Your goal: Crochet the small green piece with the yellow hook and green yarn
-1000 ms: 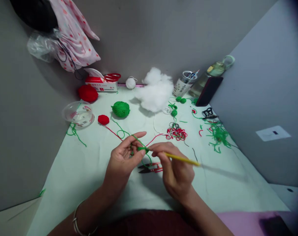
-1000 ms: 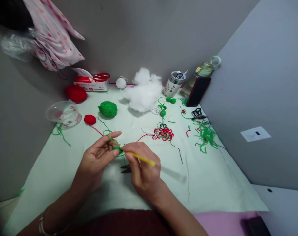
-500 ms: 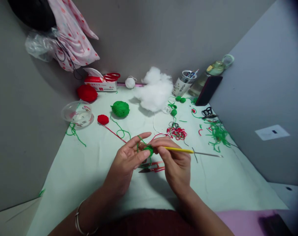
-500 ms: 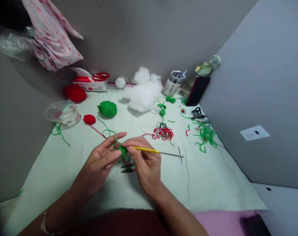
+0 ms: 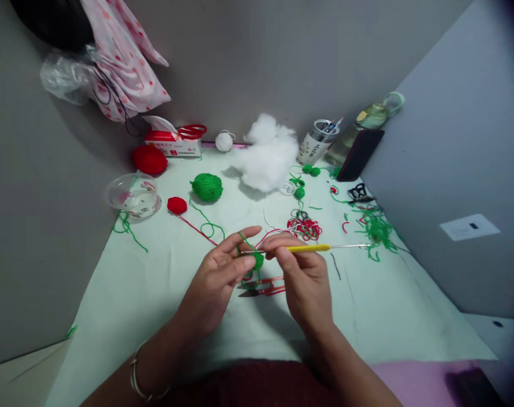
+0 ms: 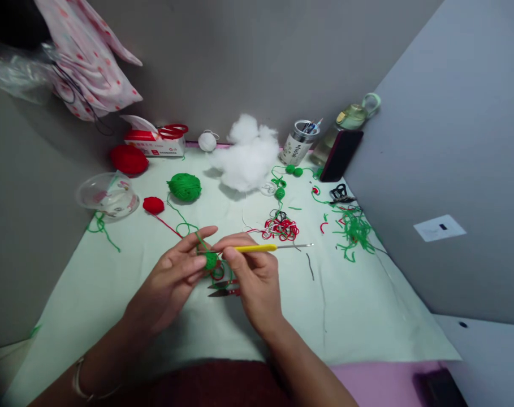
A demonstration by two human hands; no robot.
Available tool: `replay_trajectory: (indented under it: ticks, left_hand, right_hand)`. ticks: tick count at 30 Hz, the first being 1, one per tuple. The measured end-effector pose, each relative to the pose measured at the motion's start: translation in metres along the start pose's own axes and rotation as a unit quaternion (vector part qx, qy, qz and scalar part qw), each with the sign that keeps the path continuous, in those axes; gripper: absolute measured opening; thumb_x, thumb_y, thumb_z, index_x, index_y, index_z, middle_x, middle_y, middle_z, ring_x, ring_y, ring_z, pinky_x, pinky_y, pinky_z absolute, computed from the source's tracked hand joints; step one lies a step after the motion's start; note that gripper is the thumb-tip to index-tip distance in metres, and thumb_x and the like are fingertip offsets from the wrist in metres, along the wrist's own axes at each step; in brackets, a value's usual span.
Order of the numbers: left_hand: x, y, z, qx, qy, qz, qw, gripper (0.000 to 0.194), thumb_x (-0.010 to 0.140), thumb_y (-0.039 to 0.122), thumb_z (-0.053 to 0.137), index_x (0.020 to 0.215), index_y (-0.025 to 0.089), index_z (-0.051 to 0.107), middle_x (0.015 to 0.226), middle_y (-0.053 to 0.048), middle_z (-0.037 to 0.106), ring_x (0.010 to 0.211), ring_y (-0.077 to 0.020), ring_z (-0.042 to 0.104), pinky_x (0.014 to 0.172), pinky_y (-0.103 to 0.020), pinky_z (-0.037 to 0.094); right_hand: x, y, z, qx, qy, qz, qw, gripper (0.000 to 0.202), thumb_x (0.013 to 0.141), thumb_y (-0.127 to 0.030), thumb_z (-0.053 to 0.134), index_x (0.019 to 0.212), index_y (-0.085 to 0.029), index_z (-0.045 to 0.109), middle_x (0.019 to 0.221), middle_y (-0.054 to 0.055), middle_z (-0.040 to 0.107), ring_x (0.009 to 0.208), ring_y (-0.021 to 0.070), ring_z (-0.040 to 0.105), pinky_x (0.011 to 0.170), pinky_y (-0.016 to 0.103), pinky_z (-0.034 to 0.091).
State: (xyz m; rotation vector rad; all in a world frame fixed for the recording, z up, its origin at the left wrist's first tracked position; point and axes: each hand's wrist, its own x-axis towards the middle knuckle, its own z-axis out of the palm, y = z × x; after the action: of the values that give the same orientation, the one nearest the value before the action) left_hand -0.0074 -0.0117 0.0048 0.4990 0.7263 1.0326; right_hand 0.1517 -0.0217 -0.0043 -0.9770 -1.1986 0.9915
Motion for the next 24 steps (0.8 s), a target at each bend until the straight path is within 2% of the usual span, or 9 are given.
replay_trajectory:
  ticks: [4,8,11,14,16,18,20,22,24]
  left_hand:
    - [-0.001,-0.006,-0.004,0.071,-0.005,0.014,0.997,0.039,0.080,0.030,0.088,0.119,0.030,0.082,0.093,-0.001,0.065,0.089,-0.0147,0.058,0.078,-0.025,0.045]
    - [0.000,-0.005,-0.006,0.092,0.008,0.029,0.995,0.038,0.080,0.034,0.088,0.118,0.030,0.083,0.093,-0.002,0.066,0.089,-0.0167,0.059,0.078,-0.028,0.044]
    - [0.000,-0.003,-0.007,0.100,0.015,0.039,0.994,0.037,0.080,0.033,0.088,0.116,0.030,0.083,0.092,-0.002,0.064,0.087,-0.0167,0.059,0.078,-0.029,0.045]
    - [-0.001,-0.001,-0.007,0.121,0.024,0.062,0.990,0.035,0.081,0.027,0.086,0.115,0.031,0.083,0.089,0.000,0.063,0.082,-0.0140,0.057,0.078,-0.027,0.046]
    - [-0.002,-0.002,-0.007,0.151,0.039,0.087,0.984,0.035,0.082,0.022,0.085,0.115,0.032,0.083,0.087,0.002,0.063,0.080,-0.0120,0.055,0.078,-0.025,0.046]
    - [-0.003,-0.004,-0.006,0.171,0.068,0.114,0.976,0.037,0.081,0.018,0.085,0.116,0.031,0.083,0.085,0.002,0.064,0.081,-0.0110,0.056,0.079,-0.022,0.046]
    - [-0.004,-0.007,-0.004,0.149,0.081,0.120,0.978,0.042,0.080,0.017,0.087,0.119,0.029,0.081,0.085,0.002,0.065,0.082,-0.0106,0.057,0.080,-0.020,0.047]
    - [-0.005,-0.008,-0.002,0.092,0.060,0.085,0.990,0.049,0.080,0.019,0.088,0.126,0.028,0.077,0.085,0.003,0.066,0.074,-0.0085,0.056,0.072,-0.018,0.047]
    - [-0.006,-0.007,0.000,0.029,0.018,0.014,0.999,0.052,0.081,0.023,0.088,0.131,0.025,0.075,0.074,0.006,0.061,0.056,-0.0041,0.043,0.060,-0.016,0.043]
  right_hand:
    - [0.002,0.001,0.002,0.042,0.019,0.056,0.997,0.014,0.100,-0.033,0.069,0.095,-0.029,0.082,0.089,-0.002,0.076,0.079,0.0105,0.064,0.076,0.023,0.052]
    - [0.006,0.000,0.001,0.121,0.011,0.099,0.988,0.019,0.100,-0.038,0.069,0.090,-0.026,0.080,0.087,-0.002,0.073,0.072,0.0083,0.061,0.071,0.021,0.052]
    - [0.007,-0.003,0.000,0.105,-0.009,0.083,0.991,0.021,0.103,-0.036,0.064,0.091,-0.025,0.077,0.088,-0.002,0.075,0.072,0.0090,0.062,0.073,0.023,0.054]
    - [0.002,-0.007,0.000,-0.001,-0.020,0.014,1.000,0.021,0.106,-0.030,0.058,0.094,-0.025,0.074,0.089,-0.001,0.075,0.076,0.0109,0.066,0.074,0.026,0.055]
    - [-0.003,-0.008,0.001,-0.098,-0.027,-0.068,0.992,0.020,0.107,-0.022,0.054,0.100,-0.025,0.072,0.092,0.000,0.075,0.082,0.0130,0.068,0.075,0.029,0.054]
    - [-0.007,-0.007,0.003,-0.192,-0.038,-0.172,0.966,0.020,0.106,-0.015,0.051,0.106,-0.023,0.070,0.094,0.002,0.076,0.085,0.0154,0.069,0.076,0.032,0.054]
    - [-0.010,-0.004,0.004,-0.288,-0.045,-0.267,0.919,0.021,0.104,-0.011,0.052,0.110,-0.022,0.069,0.098,0.005,0.077,0.085,0.0174,0.068,0.077,0.035,0.053]
    - [-0.012,0.000,0.005,-0.371,-0.043,-0.331,0.867,0.021,0.102,-0.011,0.056,0.113,-0.021,0.071,0.102,0.007,0.077,0.088,0.0190,0.068,0.076,0.035,0.053]
    - [-0.012,0.002,0.004,-0.389,-0.028,-0.348,0.853,0.023,0.101,-0.013,0.059,0.114,-0.024,0.074,0.104,0.007,0.077,0.090,0.0198,0.069,0.075,0.034,0.055]
